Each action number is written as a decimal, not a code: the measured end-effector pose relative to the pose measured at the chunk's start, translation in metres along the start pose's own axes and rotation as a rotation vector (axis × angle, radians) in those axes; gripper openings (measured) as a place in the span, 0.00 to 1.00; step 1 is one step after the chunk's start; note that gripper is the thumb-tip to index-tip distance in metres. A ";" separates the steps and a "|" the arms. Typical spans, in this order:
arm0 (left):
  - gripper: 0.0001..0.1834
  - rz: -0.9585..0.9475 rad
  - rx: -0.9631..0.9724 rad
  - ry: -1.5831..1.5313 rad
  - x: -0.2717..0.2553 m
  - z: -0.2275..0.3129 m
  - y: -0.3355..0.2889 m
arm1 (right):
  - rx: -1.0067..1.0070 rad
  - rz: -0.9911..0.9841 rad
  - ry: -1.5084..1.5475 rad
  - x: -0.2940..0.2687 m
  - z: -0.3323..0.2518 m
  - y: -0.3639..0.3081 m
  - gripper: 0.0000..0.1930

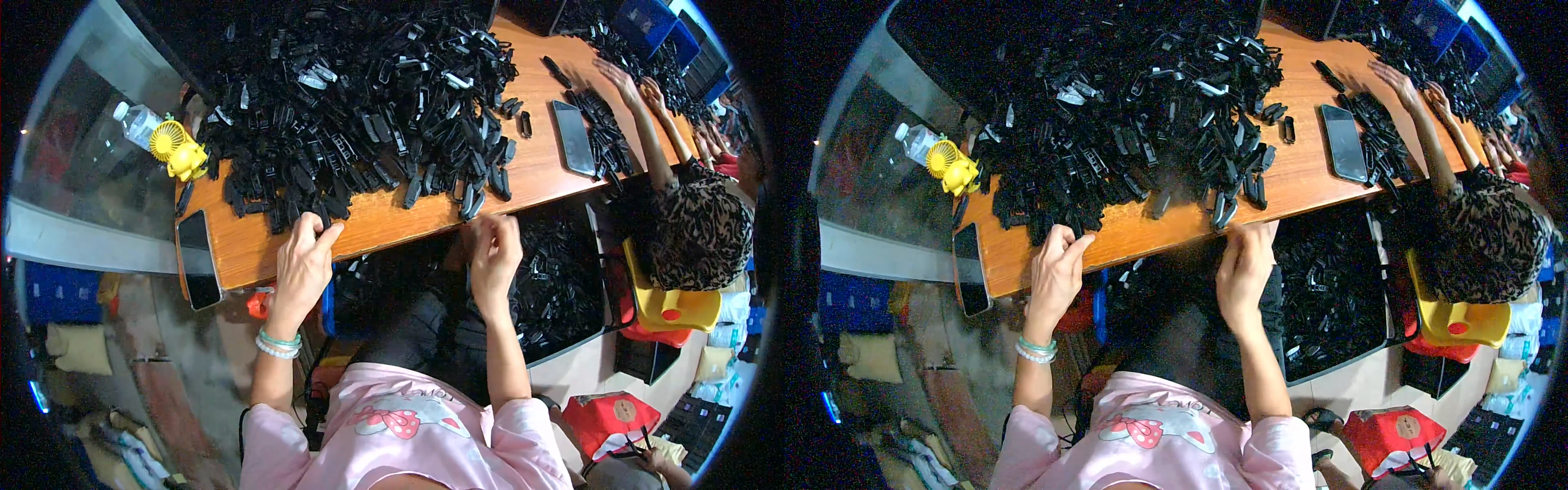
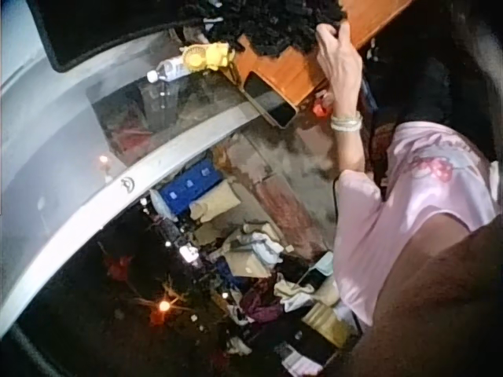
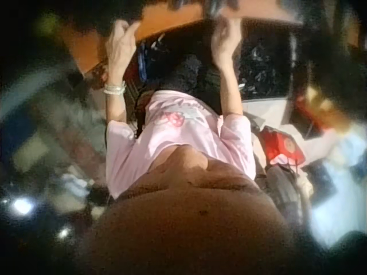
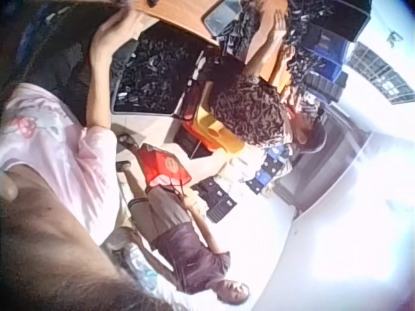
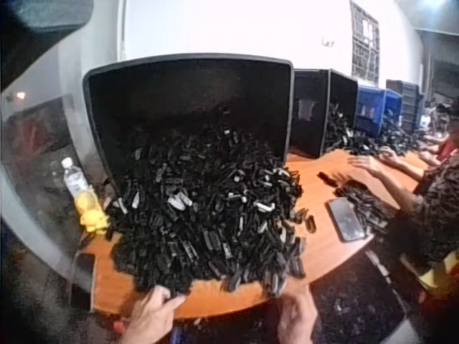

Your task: The person picks up and joins small black plastic components by hand from a pile on the desk.

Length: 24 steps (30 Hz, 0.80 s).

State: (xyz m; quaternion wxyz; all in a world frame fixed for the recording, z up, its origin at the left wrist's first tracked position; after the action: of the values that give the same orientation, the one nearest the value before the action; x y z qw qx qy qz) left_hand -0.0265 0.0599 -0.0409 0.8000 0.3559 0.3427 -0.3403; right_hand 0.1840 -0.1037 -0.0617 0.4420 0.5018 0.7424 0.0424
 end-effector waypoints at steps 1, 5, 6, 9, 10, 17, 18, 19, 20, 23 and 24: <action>0.18 0.013 0.016 -0.005 0.003 0.001 0.003 | -0.007 0.011 -0.091 0.001 0.006 0.004 0.12; 0.17 0.026 0.096 -0.060 0.007 0.007 0.013 | -0.160 -0.066 -0.272 0.004 0.028 0.017 0.17; 0.17 0.027 0.101 -0.007 0.005 0.006 0.014 | -0.161 -0.068 -0.266 0.002 0.029 0.018 0.17; 0.16 0.011 0.123 0.108 0.004 0.001 0.018 | -0.303 -0.127 -0.353 -0.008 0.022 0.020 0.15; 0.16 -0.005 0.144 0.167 0.004 0.000 0.019 | -0.304 -0.129 -0.348 -0.011 0.019 0.022 0.15; 0.15 0.106 0.237 0.066 0.010 0.006 0.019 | -0.414 -0.198 -0.149 -0.013 0.026 0.013 0.14; 0.15 0.099 0.242 0.062 0.016 0.007 0.018 | -0.406 -0.196 -0.153 -0.012 0.024 0.004 0.14; 0.16 0.182 0.205 -0.100 0.023 0.006 0.014 | -0.041 -0.251 0.272 -0.008 0.019 -0.008 0.14; 0.17 0.262 0.165 -0.262 0.029 0.007 0.010 | 0.332 -0.288 0.692 -0.004 0.015 -0.017 0.15; 0.16 0.230 0.016 -0.425 0.042 0.014 0.000 | 0.536 -0.484 1.178 0.001 -0.001 -0.027 0.17; 0.16 0.222 -0.031 -0.503 0.047 0.017 -0.001 | 0.588 -0.529 1.334 0.003 -0.007 -0.029 0.18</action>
State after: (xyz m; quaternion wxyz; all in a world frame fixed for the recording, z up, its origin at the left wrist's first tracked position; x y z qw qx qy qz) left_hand 0.0028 0.0315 -0.0692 0.8977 0.2835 0.0973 -0.3228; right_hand 0.1584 -0.1128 -0.0740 -0.2544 0.2729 0.9273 0.0298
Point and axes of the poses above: each hand's wrist, its own y-axis towards the middle knuckle, its own x-axis out of the palm, z = x × y, the point moved 1 cm from there along y, towards the middle knuckle, and after that the axes turned 13 degrees about -y, right-handed, at the moved point
